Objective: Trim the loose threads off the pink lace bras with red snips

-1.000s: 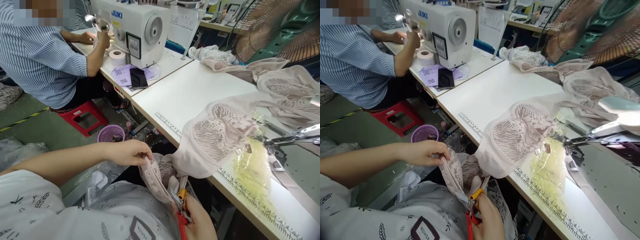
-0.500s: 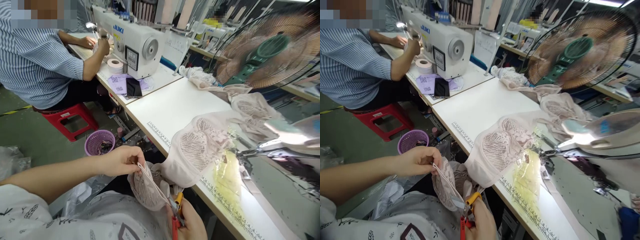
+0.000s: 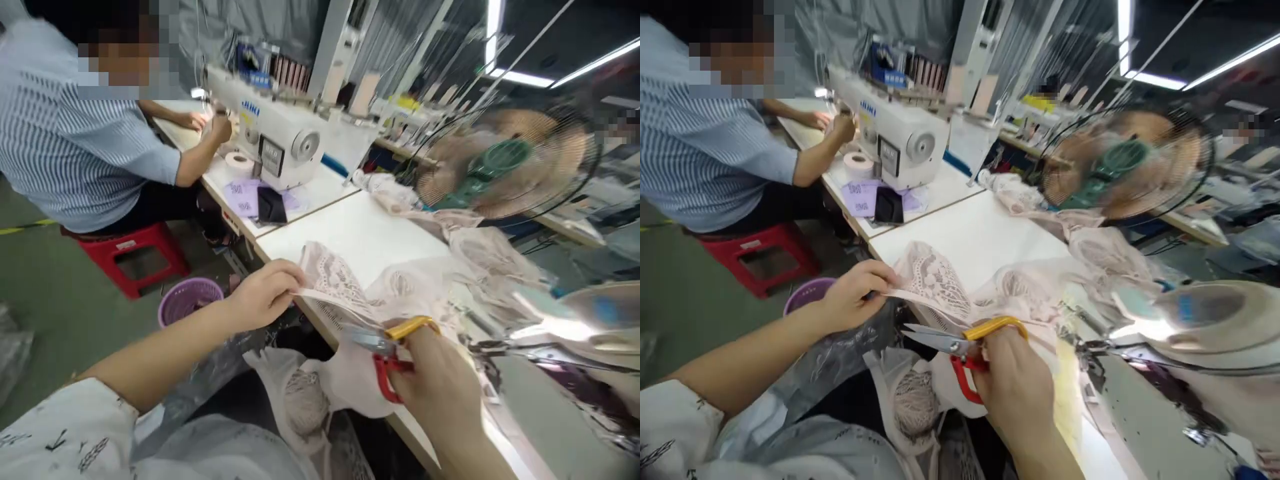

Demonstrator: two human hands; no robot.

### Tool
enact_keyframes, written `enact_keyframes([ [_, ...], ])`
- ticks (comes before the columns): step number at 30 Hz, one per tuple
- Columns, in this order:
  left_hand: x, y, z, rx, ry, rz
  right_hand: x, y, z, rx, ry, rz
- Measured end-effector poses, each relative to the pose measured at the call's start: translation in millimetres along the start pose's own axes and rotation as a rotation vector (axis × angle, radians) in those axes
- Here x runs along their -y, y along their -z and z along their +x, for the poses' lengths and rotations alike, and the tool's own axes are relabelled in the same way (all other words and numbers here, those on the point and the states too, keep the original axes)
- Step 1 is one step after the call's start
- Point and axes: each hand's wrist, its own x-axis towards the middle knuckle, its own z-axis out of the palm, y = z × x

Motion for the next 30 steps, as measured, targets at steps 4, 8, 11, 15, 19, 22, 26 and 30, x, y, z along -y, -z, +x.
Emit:
enact_keyframes([
  [4,19,-51,-79,-0.130,0.463,-0.242,16,-41,-44,0.186,0.081,0.128],
  [8,6,-71,-101,-0.380,1.021,-0.928,20,-44,-62,0.231,-0.016,0.146],
  [11,-4,-70,-94,-0.423,1.286,-1.382,19,-42,-64,0.248,-0.036,0.161],
  [15,-10,-71,-83,-0.302,1.284,-1.422,23,-42,-65,0.234,-0.053,0.163],
  [19,-11,-76,-79,-0.228,1.251,-1.210,27,-43,-65,0.207,-0.060,0.184],
  [22,-13,-75,-78,-0.239,1.201,-1.132,28,-44,-65,0.151,-0.062,0.213],
  [26,-14,-69,-77,-0.250,1.118,-1.044,27,-45,-69,0.136,-0.068,0.230],
  [30,-16,-62,-77,-0.266,1.017,-0.940,27,-45,-70,0.146,-0.085,0.306],
])
